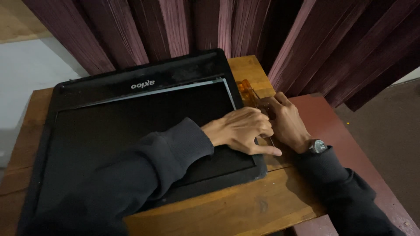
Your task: Disassembling a computer monitor by removing screws and prying off the front bezel
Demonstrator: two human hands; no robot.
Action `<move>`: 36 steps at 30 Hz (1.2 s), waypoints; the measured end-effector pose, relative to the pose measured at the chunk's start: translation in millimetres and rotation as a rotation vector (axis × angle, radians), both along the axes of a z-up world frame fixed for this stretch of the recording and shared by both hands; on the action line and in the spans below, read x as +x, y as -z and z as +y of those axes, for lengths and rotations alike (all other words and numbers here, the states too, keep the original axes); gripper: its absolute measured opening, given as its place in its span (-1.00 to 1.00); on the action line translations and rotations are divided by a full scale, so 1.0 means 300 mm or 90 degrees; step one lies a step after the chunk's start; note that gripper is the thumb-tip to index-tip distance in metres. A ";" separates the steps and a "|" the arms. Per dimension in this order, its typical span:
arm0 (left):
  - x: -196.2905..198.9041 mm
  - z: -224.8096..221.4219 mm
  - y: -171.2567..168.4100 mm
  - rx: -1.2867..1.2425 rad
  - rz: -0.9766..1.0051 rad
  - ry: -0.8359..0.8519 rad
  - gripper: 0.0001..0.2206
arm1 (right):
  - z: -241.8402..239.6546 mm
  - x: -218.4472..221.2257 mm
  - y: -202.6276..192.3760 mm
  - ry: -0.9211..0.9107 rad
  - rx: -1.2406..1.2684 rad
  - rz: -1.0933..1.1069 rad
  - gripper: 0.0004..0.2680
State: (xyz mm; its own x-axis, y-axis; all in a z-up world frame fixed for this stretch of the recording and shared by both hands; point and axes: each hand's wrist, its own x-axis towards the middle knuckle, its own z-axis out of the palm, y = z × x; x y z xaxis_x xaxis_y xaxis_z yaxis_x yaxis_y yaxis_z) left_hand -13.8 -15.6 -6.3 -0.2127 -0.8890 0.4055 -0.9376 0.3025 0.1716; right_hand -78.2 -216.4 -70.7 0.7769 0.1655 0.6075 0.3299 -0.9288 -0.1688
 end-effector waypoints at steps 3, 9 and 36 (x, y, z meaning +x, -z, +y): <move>-0.008 -0.009 0.020 -0.024 -0.032 -0.027 -0.48 | 0.013 -0.012 -0.012 0.001 -0.027 -0.010 -0.82; -0.054 0.029 -0.022 0.012 0.052 -0.005 -0.50 | 0.017 -0.001 -0.013 0.066 -0.034 0.045 -0.87; -0.187 0.041 -0.050 0.107 0.073 0.074 -0.46 | 0.055 0.006 -0.036 0.111 0.090 0.109 -0.85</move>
State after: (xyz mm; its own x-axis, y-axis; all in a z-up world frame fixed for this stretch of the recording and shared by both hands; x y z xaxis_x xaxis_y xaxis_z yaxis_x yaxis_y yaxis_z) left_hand -69.8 -3.4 8.6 -0.2778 -0.9184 0.2817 -0.8696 0.3650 0.3326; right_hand -76.3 -199.8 -59.9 0.8797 -0.0562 0.4722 0.1230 -0.9323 -0.3401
